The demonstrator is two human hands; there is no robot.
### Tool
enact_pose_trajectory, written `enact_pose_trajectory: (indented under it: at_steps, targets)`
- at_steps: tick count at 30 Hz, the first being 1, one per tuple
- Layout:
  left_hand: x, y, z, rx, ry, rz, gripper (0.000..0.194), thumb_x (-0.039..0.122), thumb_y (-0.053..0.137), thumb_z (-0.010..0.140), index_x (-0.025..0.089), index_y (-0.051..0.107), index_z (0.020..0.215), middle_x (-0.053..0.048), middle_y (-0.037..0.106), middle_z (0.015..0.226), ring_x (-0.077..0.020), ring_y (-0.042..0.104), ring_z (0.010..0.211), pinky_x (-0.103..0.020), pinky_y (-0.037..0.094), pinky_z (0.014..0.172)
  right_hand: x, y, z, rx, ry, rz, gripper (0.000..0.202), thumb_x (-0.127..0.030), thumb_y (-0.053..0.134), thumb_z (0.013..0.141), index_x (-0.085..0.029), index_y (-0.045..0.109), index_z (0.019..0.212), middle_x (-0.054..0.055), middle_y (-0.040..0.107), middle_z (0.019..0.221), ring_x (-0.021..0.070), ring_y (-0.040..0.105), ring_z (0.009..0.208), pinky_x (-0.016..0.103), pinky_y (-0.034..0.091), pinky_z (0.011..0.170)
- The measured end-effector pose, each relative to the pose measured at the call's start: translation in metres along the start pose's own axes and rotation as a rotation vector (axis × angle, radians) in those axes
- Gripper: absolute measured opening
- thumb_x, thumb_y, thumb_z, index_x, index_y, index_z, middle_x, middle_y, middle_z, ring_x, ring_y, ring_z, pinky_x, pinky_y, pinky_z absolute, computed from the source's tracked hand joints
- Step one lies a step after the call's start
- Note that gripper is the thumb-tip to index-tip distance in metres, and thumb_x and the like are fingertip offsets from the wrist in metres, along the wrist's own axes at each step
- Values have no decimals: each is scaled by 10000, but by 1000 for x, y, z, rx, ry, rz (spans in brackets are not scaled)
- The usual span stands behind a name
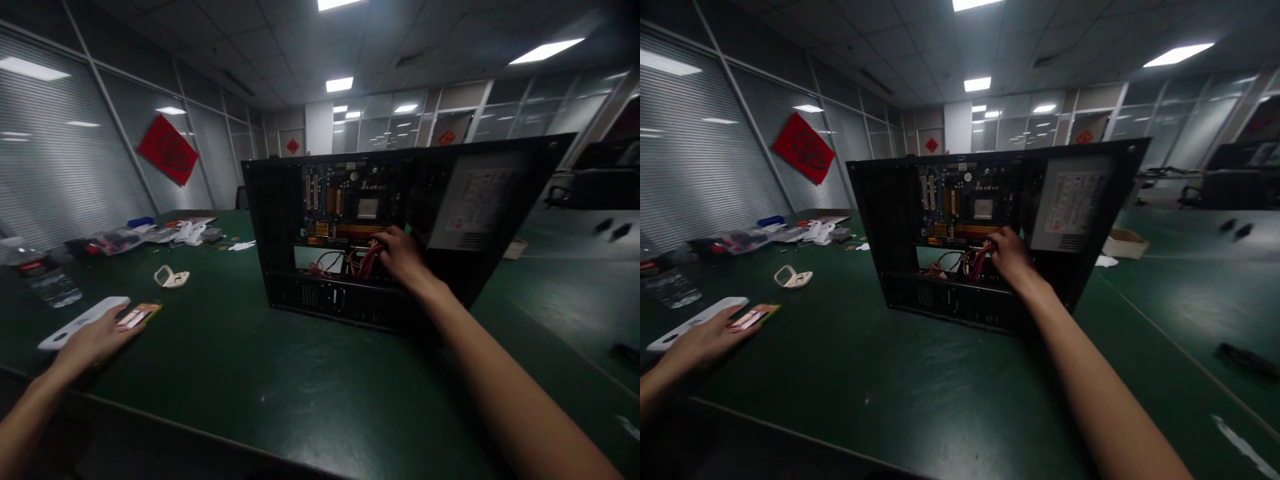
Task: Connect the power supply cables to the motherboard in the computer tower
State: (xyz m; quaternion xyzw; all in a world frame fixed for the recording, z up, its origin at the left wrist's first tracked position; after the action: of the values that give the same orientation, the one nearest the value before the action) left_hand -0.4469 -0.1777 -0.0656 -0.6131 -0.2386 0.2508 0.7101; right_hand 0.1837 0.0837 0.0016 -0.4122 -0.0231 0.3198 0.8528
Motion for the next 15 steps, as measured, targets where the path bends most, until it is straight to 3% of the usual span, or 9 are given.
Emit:
enact_pose_trajectory:
  at_steps: [4, 6, 8, 11, 13, 15]
  targets:
    - [3, 2, -1, -57, 60, 16, 947, 774, 224, 746, 152, 292, 1456, -124, 682, 1229, -350, 600, 1092, -345, 443, 810, 2, -8, 2, 76, 85, 107, 303, -214, 502, 917, -116, 712, 1113, 152, 649, 1068, 239, 626, 990, 345, 482, 883]
    - [14, -3, -4, -32, 100, 9, 941, 776, 210, 716, 128, 371, 1379, -155, 710, 1148, -356, 611, 1036, -363, 440, 821, 2, -8, 2, 90, 106, 180, 287, -269, 515, 933, -136, 717, 1087, 140, 662, 1053, 235, 635, 989, 348, 488, 872]
    - [33, -11, -10, 13, 141, 26, 855, 778, 216, 702, 178, 488, 1246, -130, 739, 1054, -355, 619, 964, -387, 442, 811, -3, -7, 3, 74, 98, 256, 274, -293, 518, 940, -159, 720, 1066, 123, 674, 1051, 227, 639, 1000, 346, 489, 871]
    - [87, -31, -27, 50, 290, -29, 684, 764, 297, 724, 263, 613, 1068, -33, 736, 1068, -310, 628, 994, -389, 458, 854, -12, -9, 3, 48, 97, 329, 264, -291, 518, 950, -169, 718, 1073, 107, 676, 1068, 205, 636, 1018, 319, 483, 877]
    - [141, -53, -47, 39, 425, -176, 632, 740, 360, 745, 288, 665, 1064, 14, 718, 1124, -269, 642, 1022, -369, 465, 907, -19, -15, 3, 22, 98, 306, 257, -283, 533, 948, -165, 718, 1082, 101, 667, 1045, 195, 634, 990, 297, 479, 855]
    - [206, -82, -76, 50, 627, -272, 584, 695, 422, 779, 282, 697, 1087, 18, 716, 1118, -265, 637, 1049, -365, 462, 949, -29, -22, 3, -38, 58, 226, 250, -257, 558, 932, -166, 719, 1100, 97, 647, 1025, 192, 625, 967, 281, 470, 831]
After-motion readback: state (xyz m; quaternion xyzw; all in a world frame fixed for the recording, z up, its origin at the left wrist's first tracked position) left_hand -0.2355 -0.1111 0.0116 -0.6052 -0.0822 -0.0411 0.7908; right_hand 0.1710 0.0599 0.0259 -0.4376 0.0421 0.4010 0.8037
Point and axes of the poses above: each hand's wrist, its own z-axis towards the middle knuckle, its own y-axis out of the palm, x = y × z, the point moved 6 cm from there along z, towards the middle knuckle
